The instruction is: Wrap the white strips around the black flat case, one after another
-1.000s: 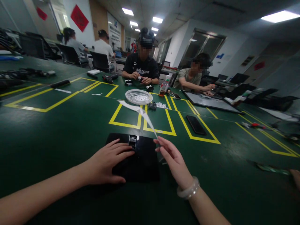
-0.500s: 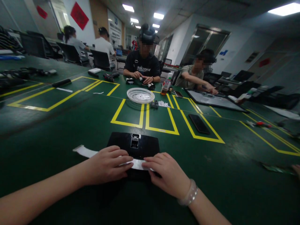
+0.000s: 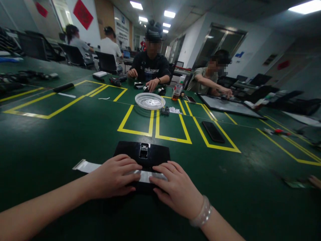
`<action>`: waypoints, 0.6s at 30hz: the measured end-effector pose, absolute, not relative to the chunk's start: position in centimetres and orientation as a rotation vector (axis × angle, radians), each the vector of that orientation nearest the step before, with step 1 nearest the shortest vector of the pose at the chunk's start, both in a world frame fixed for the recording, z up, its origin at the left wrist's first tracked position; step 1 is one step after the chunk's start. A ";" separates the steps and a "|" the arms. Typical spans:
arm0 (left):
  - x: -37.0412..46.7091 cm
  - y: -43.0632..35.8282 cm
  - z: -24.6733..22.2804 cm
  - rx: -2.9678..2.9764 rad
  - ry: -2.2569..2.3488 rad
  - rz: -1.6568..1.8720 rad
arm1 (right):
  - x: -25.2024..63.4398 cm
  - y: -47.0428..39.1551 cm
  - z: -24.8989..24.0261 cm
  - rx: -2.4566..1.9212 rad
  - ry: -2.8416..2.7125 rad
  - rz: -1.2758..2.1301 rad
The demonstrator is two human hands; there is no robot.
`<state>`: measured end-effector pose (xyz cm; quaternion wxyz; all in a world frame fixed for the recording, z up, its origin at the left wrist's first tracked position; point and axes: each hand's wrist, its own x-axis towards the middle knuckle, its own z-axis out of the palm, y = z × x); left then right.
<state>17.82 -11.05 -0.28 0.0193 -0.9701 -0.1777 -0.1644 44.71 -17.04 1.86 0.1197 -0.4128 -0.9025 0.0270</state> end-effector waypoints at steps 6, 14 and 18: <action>17.9 -10.9 0.0 -3.101 -0.809 -0.269 | 44.8 -16.9 1.7 -1.156 -2.621 0.017; 17.9 -10.5 0.5 -3.182 -0.892 -0.344 | 45.3 -16.9 1.8 -1.119 -2.599 -0.102; 16.2 -9.3 1.2 -3.060 -1.049 -0.425 | 45.6 -16.9 2.1 -1.147 -2.579 -0.187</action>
